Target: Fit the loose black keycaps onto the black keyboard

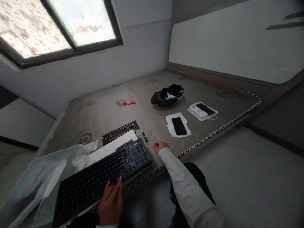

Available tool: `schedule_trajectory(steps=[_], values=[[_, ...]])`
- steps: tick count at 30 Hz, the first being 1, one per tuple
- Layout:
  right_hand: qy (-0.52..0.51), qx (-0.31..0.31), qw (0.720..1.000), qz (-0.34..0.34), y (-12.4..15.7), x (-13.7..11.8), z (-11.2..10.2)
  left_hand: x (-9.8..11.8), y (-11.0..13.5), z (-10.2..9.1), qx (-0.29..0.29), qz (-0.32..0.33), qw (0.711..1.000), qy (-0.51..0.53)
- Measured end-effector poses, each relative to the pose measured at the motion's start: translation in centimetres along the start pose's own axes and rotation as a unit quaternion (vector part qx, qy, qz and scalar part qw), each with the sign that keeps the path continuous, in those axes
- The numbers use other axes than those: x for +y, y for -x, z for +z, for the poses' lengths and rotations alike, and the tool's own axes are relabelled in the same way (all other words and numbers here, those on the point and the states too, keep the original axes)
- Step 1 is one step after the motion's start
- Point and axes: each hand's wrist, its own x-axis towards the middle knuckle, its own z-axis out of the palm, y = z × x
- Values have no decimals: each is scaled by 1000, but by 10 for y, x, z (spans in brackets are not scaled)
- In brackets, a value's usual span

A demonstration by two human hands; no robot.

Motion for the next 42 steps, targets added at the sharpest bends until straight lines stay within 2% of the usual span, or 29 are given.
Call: schedule_trajectory(steps=[5, 10, 15, 18, 21, 23, 25, 28, 30, 32, 33, 35, 37, 38, 40, 42], values=[[34, -23, 999, -12, -25, -24, 13, 9, -5, -1, 23, -17, 999, -14], [79, -35, 996, -1, -45, -39, 25, 12, -9, -5, 5, -21, 1000, -10], [64, -43, 996, 36, -48, -44, 34, 10, -4, -10, 3, -61, 998, -27], [34, -35, 997, 67, -48, -42, 32, 3, -9, -23, 27, -103, 994, -30], [-9, 4, 998, 64, -48, -37, 25, -17, -25, -41, 53, -185, 980, -56], [-31, 26, 998, 44, -46, -31, 19, -39, -41, -52, 44, -252, 959, -124], [-46, 51, 997, 40, -41, -25, 11, -66, -58, -60, 14, -304, 933, -191], [-79, 92, 992, 38, -26, -22, -6, -102, -80, -63, -37, -380, 898, -220], [-114, 114, 987, 27, -8, -25, -17, -117, -92, -64, -75, -426, 878, -206], [-155, 134, 979, 6, 16, -35, -27, -120, -100, -67, -96, -443, 873, -181], [-177, 143, 974, -9, 30, -42, -30, -116, -102, -69, -70, -437, 881, -169], [-217, 141, 965, -41, 64, -58, -34, -100, -103, -76, 40, -416, 898, -134], [-235, 126, 962, -66, 102, -76, -33, -74, -99, -83, 151, -405, 901, -34], [-236, 113, 962, -77, 120, -84, -30, -58, -96, -87, 181, -400, 898, 28], [-233, 86, 963, -104, 152, -99, -24, -24, -89, -93, 185, -405, 883, 148], [-211, 69, 967, -126, 177, -111, -19, 10, -85, -99, 128, -398, 863, 285]])
